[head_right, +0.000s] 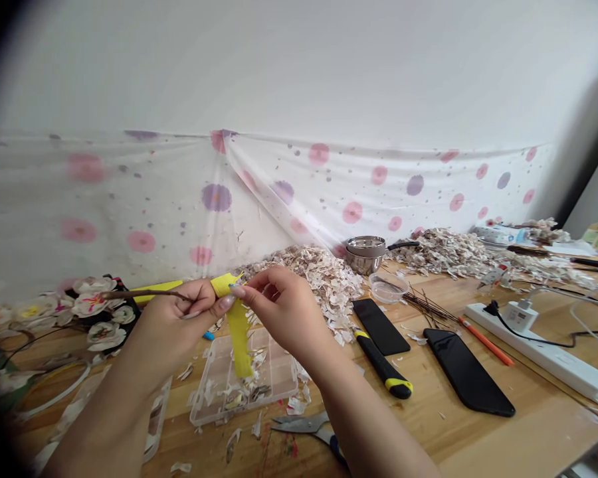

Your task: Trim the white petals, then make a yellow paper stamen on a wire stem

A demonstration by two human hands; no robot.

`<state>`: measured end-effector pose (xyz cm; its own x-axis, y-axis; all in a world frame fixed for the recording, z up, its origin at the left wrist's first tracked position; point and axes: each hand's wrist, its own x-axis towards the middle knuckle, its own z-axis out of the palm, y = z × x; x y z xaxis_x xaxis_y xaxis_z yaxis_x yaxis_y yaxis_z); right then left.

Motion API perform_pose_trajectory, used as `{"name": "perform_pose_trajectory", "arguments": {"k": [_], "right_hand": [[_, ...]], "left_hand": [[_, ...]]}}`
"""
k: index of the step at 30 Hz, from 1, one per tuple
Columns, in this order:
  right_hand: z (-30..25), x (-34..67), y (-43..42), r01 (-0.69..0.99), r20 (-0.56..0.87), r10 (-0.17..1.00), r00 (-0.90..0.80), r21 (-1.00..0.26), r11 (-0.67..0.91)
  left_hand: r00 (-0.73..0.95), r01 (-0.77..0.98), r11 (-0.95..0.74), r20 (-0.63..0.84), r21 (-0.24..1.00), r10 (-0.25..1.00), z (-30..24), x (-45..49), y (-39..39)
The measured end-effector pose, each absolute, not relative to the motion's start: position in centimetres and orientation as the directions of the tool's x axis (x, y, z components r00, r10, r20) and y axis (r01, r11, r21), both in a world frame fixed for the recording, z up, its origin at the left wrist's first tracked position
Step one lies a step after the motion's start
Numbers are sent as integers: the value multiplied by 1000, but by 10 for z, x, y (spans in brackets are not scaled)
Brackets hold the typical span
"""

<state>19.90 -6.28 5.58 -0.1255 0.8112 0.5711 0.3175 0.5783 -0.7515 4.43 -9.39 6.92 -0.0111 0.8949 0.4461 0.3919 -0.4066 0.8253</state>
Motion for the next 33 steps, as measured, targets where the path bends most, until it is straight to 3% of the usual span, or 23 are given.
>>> {"name": "perform_pose_trajectory", "arguments": {"k": [7, 17, 24, 33], "right_hand": [[58, 202, -64, 412, 462, 865, -197, -762, 501], [62, 212, -62, 294, 435, 876, -208, -826, 480], [63, 215, -64, 240, 401, 886, -234, -859, 452], [62, 215, -65, 263, 464, 849, -253, -811, 522]], "left_hand": [[19, 424, -414, 449, 806, 893, 70, 45, -95], [87, 456, -425, 436, 782, 896, 61, 35, -78], [47, 443, -410, 436, 797, 899, 62, 38, -79], [35, 448, -434, 470, 782, 882, 62, 38, -82]]}}
